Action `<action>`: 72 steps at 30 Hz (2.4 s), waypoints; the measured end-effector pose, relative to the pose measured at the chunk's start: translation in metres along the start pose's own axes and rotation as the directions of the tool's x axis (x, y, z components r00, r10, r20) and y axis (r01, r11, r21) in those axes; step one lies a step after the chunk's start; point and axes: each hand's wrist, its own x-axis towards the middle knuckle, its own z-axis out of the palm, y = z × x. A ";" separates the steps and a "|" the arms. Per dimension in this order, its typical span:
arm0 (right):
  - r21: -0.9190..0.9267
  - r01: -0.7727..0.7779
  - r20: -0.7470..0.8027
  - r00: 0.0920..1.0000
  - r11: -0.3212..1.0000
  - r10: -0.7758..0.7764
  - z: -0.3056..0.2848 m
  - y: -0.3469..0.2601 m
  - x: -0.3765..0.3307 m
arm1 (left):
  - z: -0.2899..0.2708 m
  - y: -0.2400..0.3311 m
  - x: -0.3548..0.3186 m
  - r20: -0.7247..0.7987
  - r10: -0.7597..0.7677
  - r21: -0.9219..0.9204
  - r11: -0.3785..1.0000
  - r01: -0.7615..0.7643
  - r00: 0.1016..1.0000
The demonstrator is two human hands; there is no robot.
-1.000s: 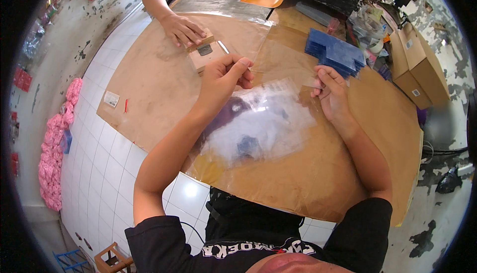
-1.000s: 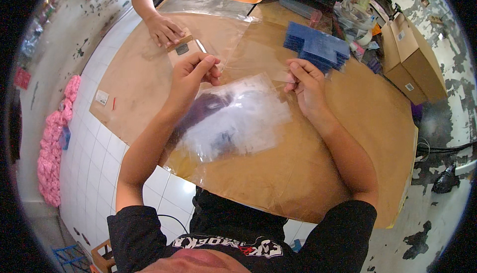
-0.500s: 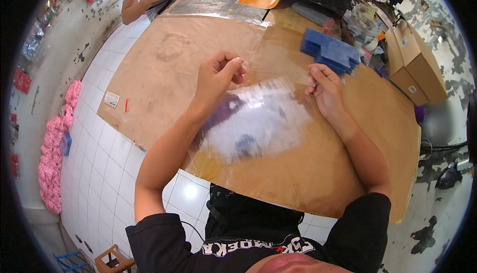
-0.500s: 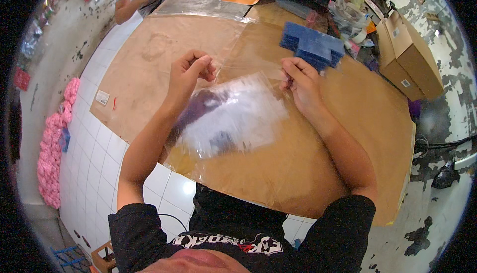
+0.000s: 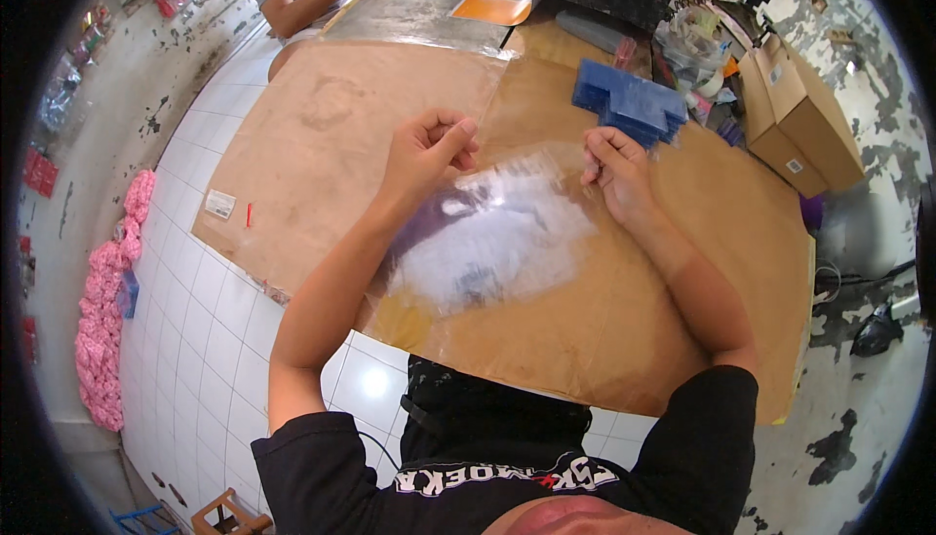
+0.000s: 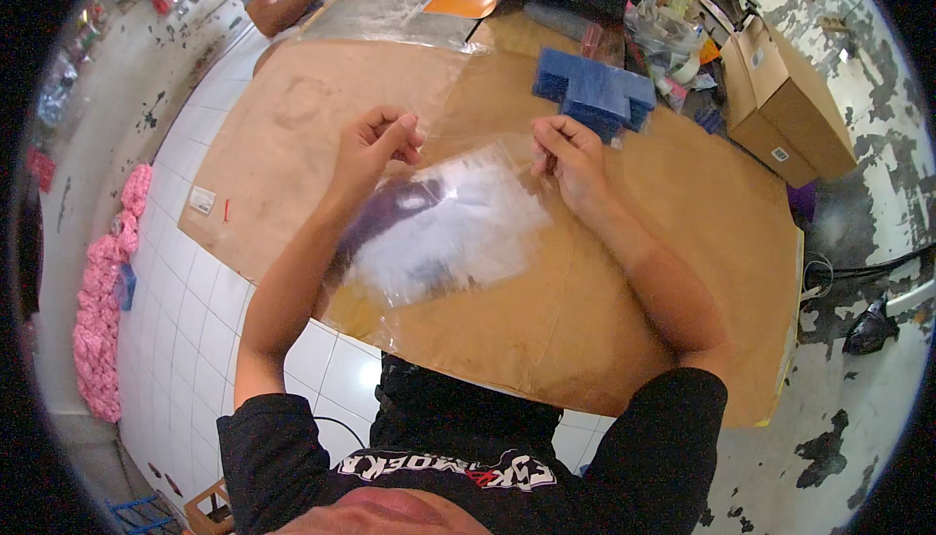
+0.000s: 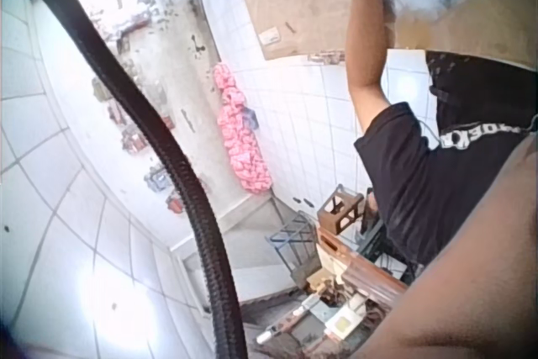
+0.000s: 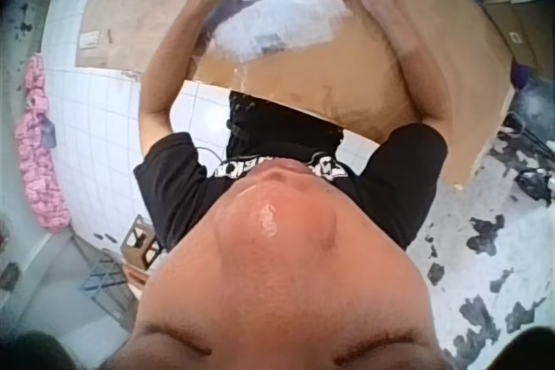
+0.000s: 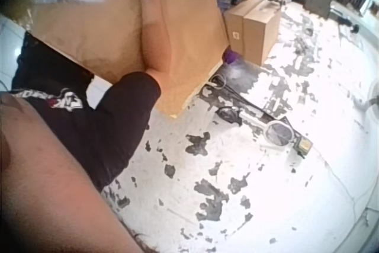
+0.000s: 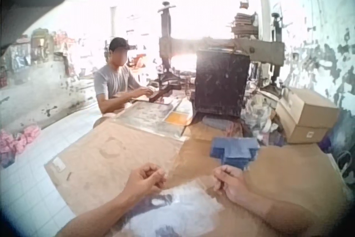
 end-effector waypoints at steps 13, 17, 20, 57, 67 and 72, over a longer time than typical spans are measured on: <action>-0.021 0.000 0.017 1.000 1.000 0.000 0.003 -0.004 -0.002 | 0.001 0.002 0.002 -0.053 -0.073 0.038 0.996 0.075 0.996; -0.029 -0.004 0.018 1.000 1.000 0.004 0.005 -0.003 -0.001 | -0.002 0.000 0.002 -0.053 -0.073 0.019 0.997 0.074 0.996; -0.035 -0.016 0.018 1.000 0.999 0.017 0.004 -0.003 -0.002 | -0.004 -0.004 0.003 -0.040 -0.077 0.010 0.997 0.077 0.996; -0.044 -0.045 -0.014 0.999 0.998 0.045 0.001 -0.002 0.001 | 0.000 -0.006 0.007 -0.070 -0.194 -0.188 0.966 0.178 0.979; -0.304 -0.060 -0.014 0.998 0.951 0.059 0.009 -0.006 0.001 | -0.003 -0.006 0.009 -0.141 -0.175 -0.104 0.981 0.161 0.974; -0.205 -0.086 -0.013 0.996 0.975 0.085 0.006 -0.006 0.002 | -0.005 -0.001 0.008 -0.163 -0.165 0.000 0.986 0.167 0.973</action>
